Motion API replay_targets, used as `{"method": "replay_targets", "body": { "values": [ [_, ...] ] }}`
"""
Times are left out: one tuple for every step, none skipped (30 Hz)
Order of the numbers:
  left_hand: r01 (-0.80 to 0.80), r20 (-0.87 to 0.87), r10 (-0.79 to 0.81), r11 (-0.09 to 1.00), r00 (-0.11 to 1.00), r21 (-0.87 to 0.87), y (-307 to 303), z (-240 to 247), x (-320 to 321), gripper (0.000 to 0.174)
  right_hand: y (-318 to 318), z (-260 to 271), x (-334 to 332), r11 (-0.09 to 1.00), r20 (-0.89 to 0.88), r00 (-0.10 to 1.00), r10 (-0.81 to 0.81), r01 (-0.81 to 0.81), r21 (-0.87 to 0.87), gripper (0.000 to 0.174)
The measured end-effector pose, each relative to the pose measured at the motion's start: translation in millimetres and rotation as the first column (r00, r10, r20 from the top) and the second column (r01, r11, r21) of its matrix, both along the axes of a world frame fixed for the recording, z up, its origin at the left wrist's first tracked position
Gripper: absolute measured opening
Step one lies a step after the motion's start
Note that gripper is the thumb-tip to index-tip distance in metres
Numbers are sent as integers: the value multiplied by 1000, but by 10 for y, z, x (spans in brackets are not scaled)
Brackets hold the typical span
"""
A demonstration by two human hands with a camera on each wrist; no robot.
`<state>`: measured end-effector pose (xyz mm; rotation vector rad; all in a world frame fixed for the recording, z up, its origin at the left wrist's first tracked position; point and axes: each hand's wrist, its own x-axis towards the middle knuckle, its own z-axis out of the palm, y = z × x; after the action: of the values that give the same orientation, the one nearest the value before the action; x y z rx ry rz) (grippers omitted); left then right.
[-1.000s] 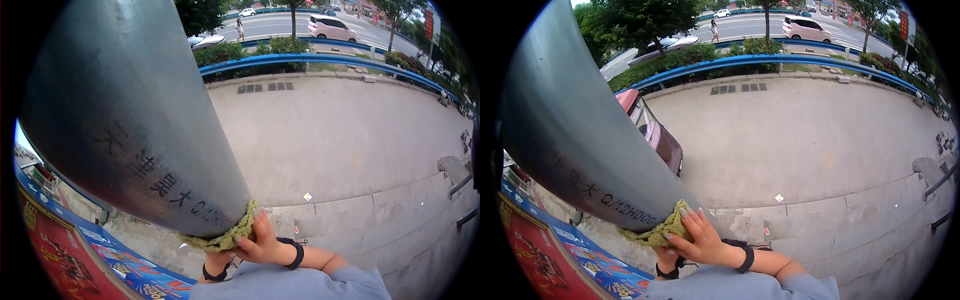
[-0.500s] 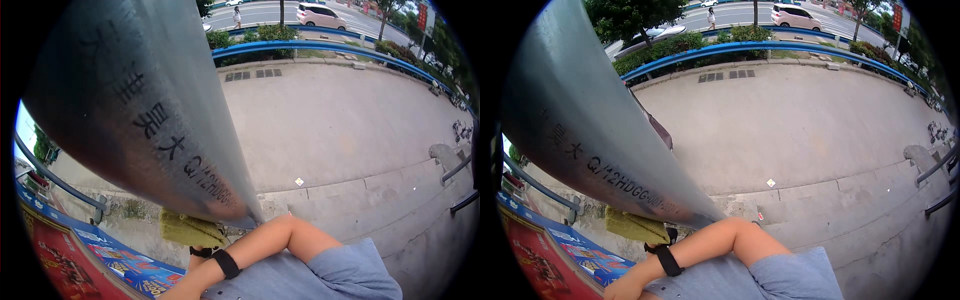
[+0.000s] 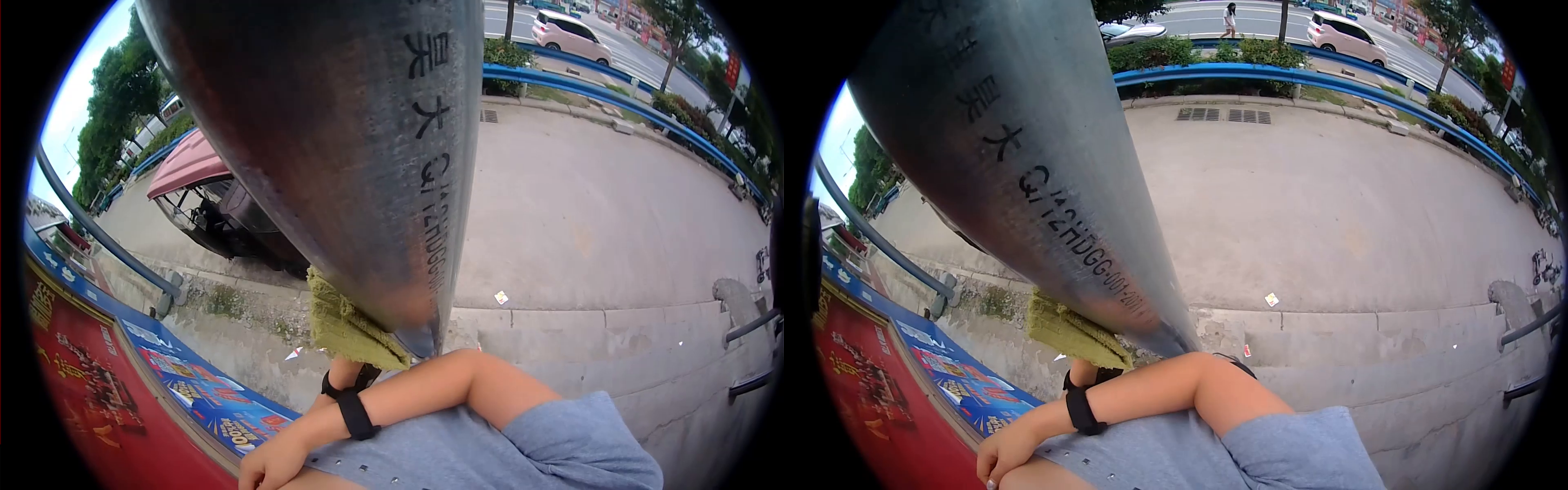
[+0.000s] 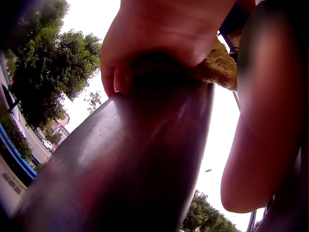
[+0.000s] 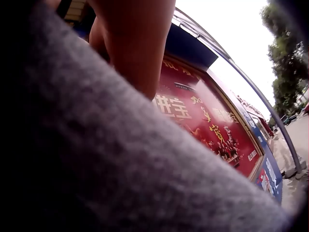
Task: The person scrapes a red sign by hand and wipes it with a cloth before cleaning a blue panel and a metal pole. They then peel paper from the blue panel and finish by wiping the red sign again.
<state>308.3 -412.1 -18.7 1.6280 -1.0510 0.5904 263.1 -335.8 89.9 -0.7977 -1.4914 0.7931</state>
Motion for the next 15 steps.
{"method": "replay_targets", "body": {
  "values": [
    [-9, 1, 9, 1000, 1000, 0, 8, -2, 13, 83, -16, 50, -26, 996, -49, 997, 54, -51, 74, 35],
    [-13, 2, 13, 1000, 1000, 3, 27, -17, -21, 83, -68, 106, -61, 990, -83, 994, 70, -59, 129, 33],
    [-19, 2, 19, 1000, 1000, 7, 42, -5, -22, 83, -141, 161, -119, 980, -116, 989, 86, -63, 187, 31],
    [-24, 1, 24, 1000, 1000, 12, 48, -15, -29, 83, -171, 180, -156, 968, -152, 983, 103, -63, 244, 29],
    [-28, 0, 28, 1000, 1000, 12, 65, -25, -47, 83, -143, 138, -177, 969, -159, 983, 90, -50, 241, 29],
    [-33, 1, 33, 999, 999, 14, 71, -32, -54, 83, -101, 62, -195, 971, -165, 983, 77, -36, 237, 30],
    [-36, 3, 36, 999, 999, 14, 71, -45, -75, 83, -107, 48, -214, 972, -170, 984, 63, -22, 232, 31],
    [-40, 6, 40, 999, 999, 17, 79, -51, -91, 83, -118, 45, -216, 979, -84, 996, 22, -5, 202, 31],
    [-46, 6, 46, 999, 999, 19, 78, -56, -99, 83, -145, 52, -199, 985, 5, 1000, -17, 16, 175, 32],
    [-49, 9, 49, 999, 999, 20, 73, -65, -106, 83, -171, 63, -186, 988, 96, 994, -57, 42, 149, 33],
    [-51, 11, 51, 998, 999, 21, 72, -71, -113, 83, -158, 45, -184, 985, 159, 983, -90, 64, 162, 33],
    [-55, 13, 55, 998, 998, 26, 71, -76, -128, 83, -122, 18, -193, 980, 218, 967, -128, 89, 179, 34],
    [-59, 13, 59, 998, 998, 28, 74, -74, -137, 82, -94, -11, -197, 973, 275, 947, -169, 116, 198, 35],
    [-60, 12, 60, 998, 998, 30, 71, -75, -152, 82, -78, -35, -193, 965, 310, 931, -196, 127, 229, 34],
    [-63, 14, 63, 997, 998, 34, 71, -84, -156, 82, -64, -56, -187, 955, 343, 912, -226, 139, 261, 33]
  ]
}}
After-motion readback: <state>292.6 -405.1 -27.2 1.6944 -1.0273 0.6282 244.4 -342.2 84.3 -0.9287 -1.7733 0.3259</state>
